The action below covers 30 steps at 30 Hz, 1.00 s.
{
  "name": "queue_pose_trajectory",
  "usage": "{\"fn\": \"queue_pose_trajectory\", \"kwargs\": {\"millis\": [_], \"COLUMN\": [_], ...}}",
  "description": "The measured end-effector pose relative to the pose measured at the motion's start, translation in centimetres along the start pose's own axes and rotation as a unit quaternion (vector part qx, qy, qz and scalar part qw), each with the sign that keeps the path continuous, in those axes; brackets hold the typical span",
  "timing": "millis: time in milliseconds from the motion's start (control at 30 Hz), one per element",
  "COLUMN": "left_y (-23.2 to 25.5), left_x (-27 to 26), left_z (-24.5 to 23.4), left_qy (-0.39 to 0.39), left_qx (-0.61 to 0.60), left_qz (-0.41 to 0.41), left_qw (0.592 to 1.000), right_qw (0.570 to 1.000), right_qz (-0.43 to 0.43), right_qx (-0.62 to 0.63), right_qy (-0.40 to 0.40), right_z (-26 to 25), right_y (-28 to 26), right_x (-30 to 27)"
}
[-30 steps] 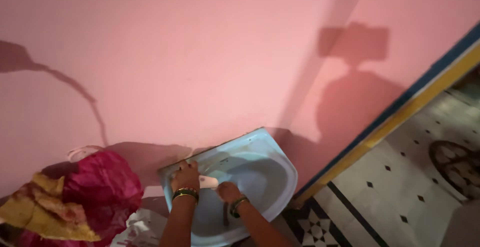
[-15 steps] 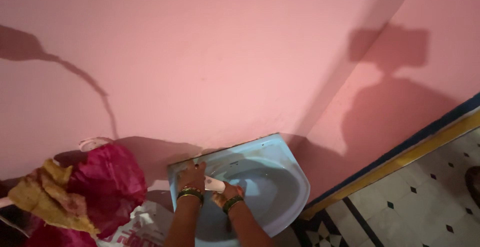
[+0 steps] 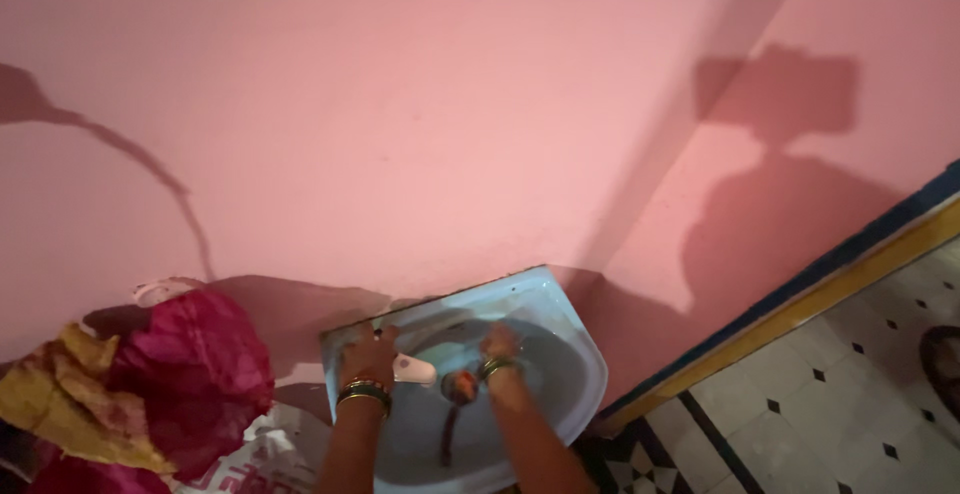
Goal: The person cleans a small blue basin by hand, wiping the interior surfaces and the faucet.
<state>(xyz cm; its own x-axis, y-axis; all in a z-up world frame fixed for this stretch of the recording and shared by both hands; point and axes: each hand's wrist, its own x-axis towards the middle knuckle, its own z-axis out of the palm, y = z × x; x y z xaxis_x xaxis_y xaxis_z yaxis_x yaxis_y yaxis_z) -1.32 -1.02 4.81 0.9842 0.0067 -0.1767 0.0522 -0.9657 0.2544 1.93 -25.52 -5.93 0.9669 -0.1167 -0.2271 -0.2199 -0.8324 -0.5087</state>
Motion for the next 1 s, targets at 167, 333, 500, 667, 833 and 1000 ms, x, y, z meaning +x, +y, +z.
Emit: {"fn": "queue_pose_trajectory", "kwargs": {"millis": [167,333,500,667,833,1000], "left_y": [0.3,0.6,0.4,1.0,0.8,-0.4], "left_x": [-1.0,-1.9,-2.1,-2.4,-2.3,0.1], "left_z": [-0.6,-1.6,-0.1,-0.9,-1.5,1.5], "left_qy": [0.03,0.045,0.131,0.074,0.057,0.166], "left_qx": [0.024,-0.052,-0.053,-0.079,-0.035,-0.093], "left_qz": [0.024,0.006,0.015,-0.012,-0.018,0.03], "left_qw": [0.999,0.998,0.99,0.994,0.998,0.981], "right_qw": [0.993,0.989,0.988,0.986,0.992,0.907], "right_qz": [-0.061,-0.068,-0.066,-0.064,-0.042,-0.029], "right_qx": [-0.039,-0.068,-0.078,-0.082,-0.046,0.417], "right_qy": [-0.089,-0.108,-0.112,-0.128,-0.106,-0.047], "right_z": [5.9,7.0,7.1,6.5,4.4,0.1], "right_y": [-5.1,-5.3,-5.0,-4.6,-3.2,-6.2], "right_x": [-5.2,-5.4,-4.8,-4.9,-4.1,-1.7]}}
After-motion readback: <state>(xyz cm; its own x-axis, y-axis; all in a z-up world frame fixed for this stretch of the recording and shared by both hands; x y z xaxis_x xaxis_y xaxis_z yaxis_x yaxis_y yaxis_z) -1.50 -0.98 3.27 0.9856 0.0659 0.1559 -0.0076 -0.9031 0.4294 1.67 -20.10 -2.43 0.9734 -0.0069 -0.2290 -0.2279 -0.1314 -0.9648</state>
